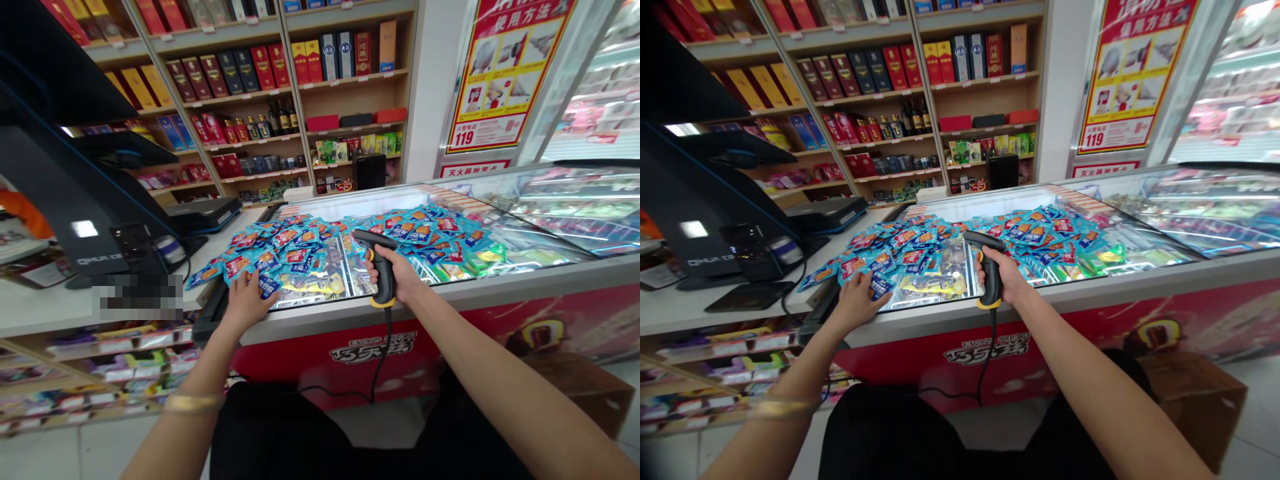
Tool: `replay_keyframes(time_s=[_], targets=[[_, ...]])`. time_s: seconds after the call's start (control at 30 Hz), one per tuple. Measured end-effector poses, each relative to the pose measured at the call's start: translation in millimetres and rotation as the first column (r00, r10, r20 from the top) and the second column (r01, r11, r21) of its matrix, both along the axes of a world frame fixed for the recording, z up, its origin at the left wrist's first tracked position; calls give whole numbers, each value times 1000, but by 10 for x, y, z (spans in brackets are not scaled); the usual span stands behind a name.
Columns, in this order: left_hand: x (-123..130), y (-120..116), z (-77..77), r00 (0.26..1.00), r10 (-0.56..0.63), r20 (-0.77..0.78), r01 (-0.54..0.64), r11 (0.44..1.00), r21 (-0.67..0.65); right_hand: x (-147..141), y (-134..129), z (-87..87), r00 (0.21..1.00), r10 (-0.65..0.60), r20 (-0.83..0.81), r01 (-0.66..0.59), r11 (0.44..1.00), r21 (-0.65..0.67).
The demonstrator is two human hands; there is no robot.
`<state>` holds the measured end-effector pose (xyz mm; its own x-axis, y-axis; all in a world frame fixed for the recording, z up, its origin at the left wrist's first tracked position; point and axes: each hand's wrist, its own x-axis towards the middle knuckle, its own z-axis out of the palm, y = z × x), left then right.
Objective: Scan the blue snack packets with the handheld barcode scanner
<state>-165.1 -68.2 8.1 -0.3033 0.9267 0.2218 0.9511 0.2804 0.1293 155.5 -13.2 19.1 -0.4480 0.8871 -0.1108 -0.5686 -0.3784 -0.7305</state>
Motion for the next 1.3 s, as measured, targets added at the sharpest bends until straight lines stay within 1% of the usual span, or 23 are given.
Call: replay_keyframes(time_s=[0.1,0.23,0.3,0.4,0.47,0.53,0.57,0.6,0.63,0.67,0.7,0.73,0.77,0.8,0.83,0.9,0.93,0.97,1.0,1.03,1.1,1.17,1.3], targets=[[40,36,-71,994,-109,26,105,989,106,-5,0,4,1000,1,-2,-2,1000,-12],[111,97,-137,968,-216,125,170,938,302,2,3,10,1000,-2,-12,2,1000,-31],[171,164,-149,950,-276,144,210,911,356,2,4,10,1000,-1,-13,0,999,-32],[294,307,-132,920,-356,164,269,878,395,3,2,9,1000,-2,-10,1,999,-35],[391,397,-100,917,-361,171,268,873,407,6,-2,15,1000,-1,-4,1,999,-41],[496,455,-60,931,-323,171,227,877,424,8,-10,28,1000,8,2,-8,999,-47],[551,469,-40,932,-318,172,215,869,445,7,-15,36,1000,14,5,-14,999,-51],[607,474,-23,925,-335,178,217,852,477,6,-19,45,1000,19,10,-19,998,-55],[667,471,-10,906,-376,195,231,824,518,3,-23,53,1000,24,18,-22,998,-60],[728,463,-1,870,-440,224,253,787,563,0,-26,60,999,26,26,-25,998,-62],[791,453,3,814,-512,274,268,750,605,-3,-28,65,999,28,36,-25,998,-60],[854,443,2,737,-579,348,264,722,640,-6,-29,68,998,29,47,-26,998,-56],[914,435,-3,635,-631,445,244,711,660,-8,-31,68,998,32,59,-29,998,-50],[969,431,-9,508,-660,554,212,719,662,-9,-32,67,997,35,71,-32,999,-42],[1017,431,-14,362,-657,661,175,744,645,-8,-33,63,996,40,81,-38,999,-34],[1081,440,-18,70,-575,815,98,817,568,-5,-36,52,993,57,104,-55,998,-18],[1098,446,-13,-48,-522,852,64,849,524,-2,-37,44,991,67,116,-67,998,-9],[1105,452,-4,-140,-474,869,31,875,483,0,-37,36,988,80,129,-80,997,1],[1105,455,8,-207,-438,875,0,894,448,2,-35,28,986,94,141,-97,995,11],[1101,456,23,-252,-413,875,-26,907,421,4,-33,18,982,111,153,-116,993,22],[1092,452,53,-299,-382,874,-62,922,382,5,-24,1,974,151,172,-161,986,45],[1087,443,73,-312,-369,875,-83,929,362,3,-15,-12,965,182,190,-198,978,68],[1092,432,75,-309,-370,876,-85,928,362,-3,-16,-13,947,207,244,-235,968,91]])
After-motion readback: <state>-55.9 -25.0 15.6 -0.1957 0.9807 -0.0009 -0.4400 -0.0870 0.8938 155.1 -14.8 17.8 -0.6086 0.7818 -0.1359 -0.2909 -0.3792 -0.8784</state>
